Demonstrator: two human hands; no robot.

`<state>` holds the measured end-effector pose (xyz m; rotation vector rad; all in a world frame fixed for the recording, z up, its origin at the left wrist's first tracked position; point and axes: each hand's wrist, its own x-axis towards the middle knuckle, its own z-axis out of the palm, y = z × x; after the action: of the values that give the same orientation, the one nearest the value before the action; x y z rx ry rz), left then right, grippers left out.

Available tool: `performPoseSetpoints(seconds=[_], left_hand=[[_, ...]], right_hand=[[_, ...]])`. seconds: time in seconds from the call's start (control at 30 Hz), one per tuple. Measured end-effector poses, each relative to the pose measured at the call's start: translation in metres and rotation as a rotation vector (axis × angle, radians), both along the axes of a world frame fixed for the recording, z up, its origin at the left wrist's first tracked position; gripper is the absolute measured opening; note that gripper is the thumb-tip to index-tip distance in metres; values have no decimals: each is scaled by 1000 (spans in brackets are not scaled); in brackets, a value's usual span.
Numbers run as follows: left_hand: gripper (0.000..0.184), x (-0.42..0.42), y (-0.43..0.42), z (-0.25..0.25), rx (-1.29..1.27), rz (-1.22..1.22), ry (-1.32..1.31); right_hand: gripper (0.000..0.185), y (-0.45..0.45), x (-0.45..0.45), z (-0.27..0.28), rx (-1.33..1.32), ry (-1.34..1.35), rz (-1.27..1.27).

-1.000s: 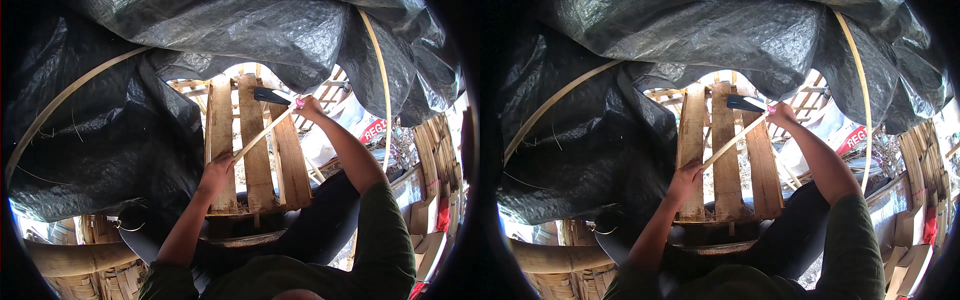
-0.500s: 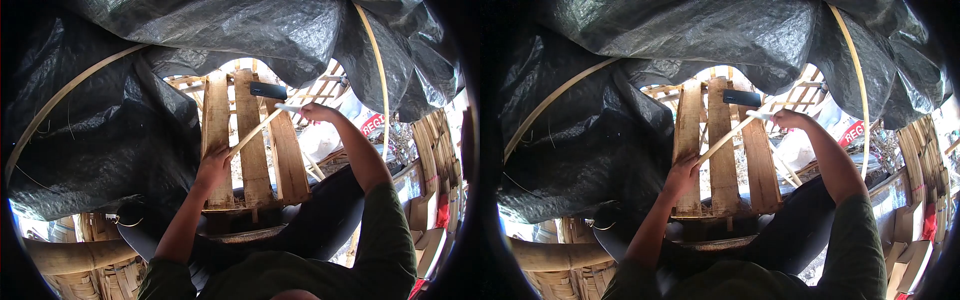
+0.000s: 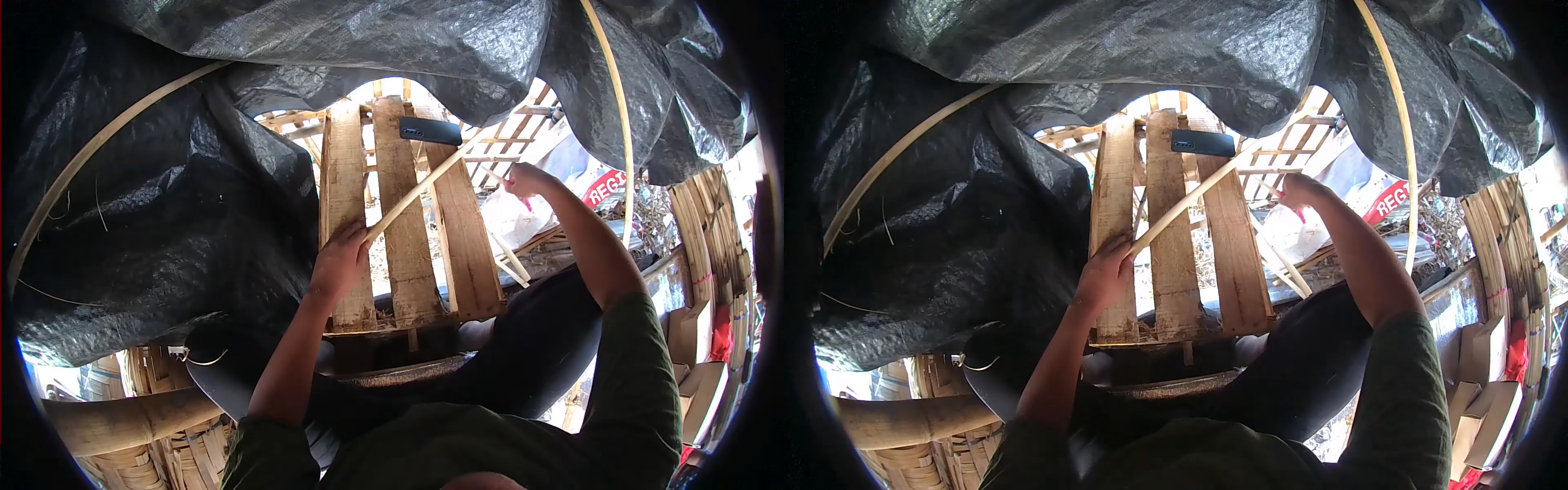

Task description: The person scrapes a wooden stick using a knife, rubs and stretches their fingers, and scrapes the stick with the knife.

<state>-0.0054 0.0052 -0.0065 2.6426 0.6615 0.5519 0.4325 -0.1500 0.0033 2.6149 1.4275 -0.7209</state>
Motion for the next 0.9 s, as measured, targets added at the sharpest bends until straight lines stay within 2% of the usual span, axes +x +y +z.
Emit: performPoseSetpoints(seconds=[0.03, 0.07, 0.13, 0.3, 0.37, 0.5, 0.57, 0.67, 0.7, 0.77, 0.8, 0.83, 0.9], left_hand=[[25, 0, 0, -1, -1, -1, 1], [25, 0, 0, -1, 10, -8, -9], [25, -1, 0, 0, 22, -13, -17], [26, 0, -1, 0, -42, -8, -6], [26, 2, -3, 0, -57, -2, 30], [28, 2, -10, 6, -118, -14, 81], [29, 1, -10, -9, -57, -47, 46], [30, 1, -13, -6, -25, -77, 26], [31, 1, -15, -4, -58, -75, 41], [30, 1, -15, -5, -75, -59, 46], [30, 2, -15, -6, -91, -45, 47], [30, 2, -16, -6, -91, -40, 41], [30, 2, -17, -6, 3, -46, 30]], right_hand=[[34, -1, 4, -4, 14, -166, 38], [34, -4, 10, -6, 14, -165, 37], [32, -11, 4, 13, 55, -2, -102], [27, -12, -10, 38, 86, 237, -53], [24, -14, -30, 50, 122, 486, -103], [23, -6, -33, 39, -27, 416, 38], [20, -1, -35, 40, -48, 392, 4], [34, 6, -32, 47, 182, 640, 113], [38, 7, -48, 67, 366, 866, 43], [36, 14, -62, 79, 657, 1068, -8], [32, 19, -68, 83, 674, 918, -38], [32, 21, -66, 83, 672, 914, -32], [28, 29, -63, 74, 191, 403, 251]])
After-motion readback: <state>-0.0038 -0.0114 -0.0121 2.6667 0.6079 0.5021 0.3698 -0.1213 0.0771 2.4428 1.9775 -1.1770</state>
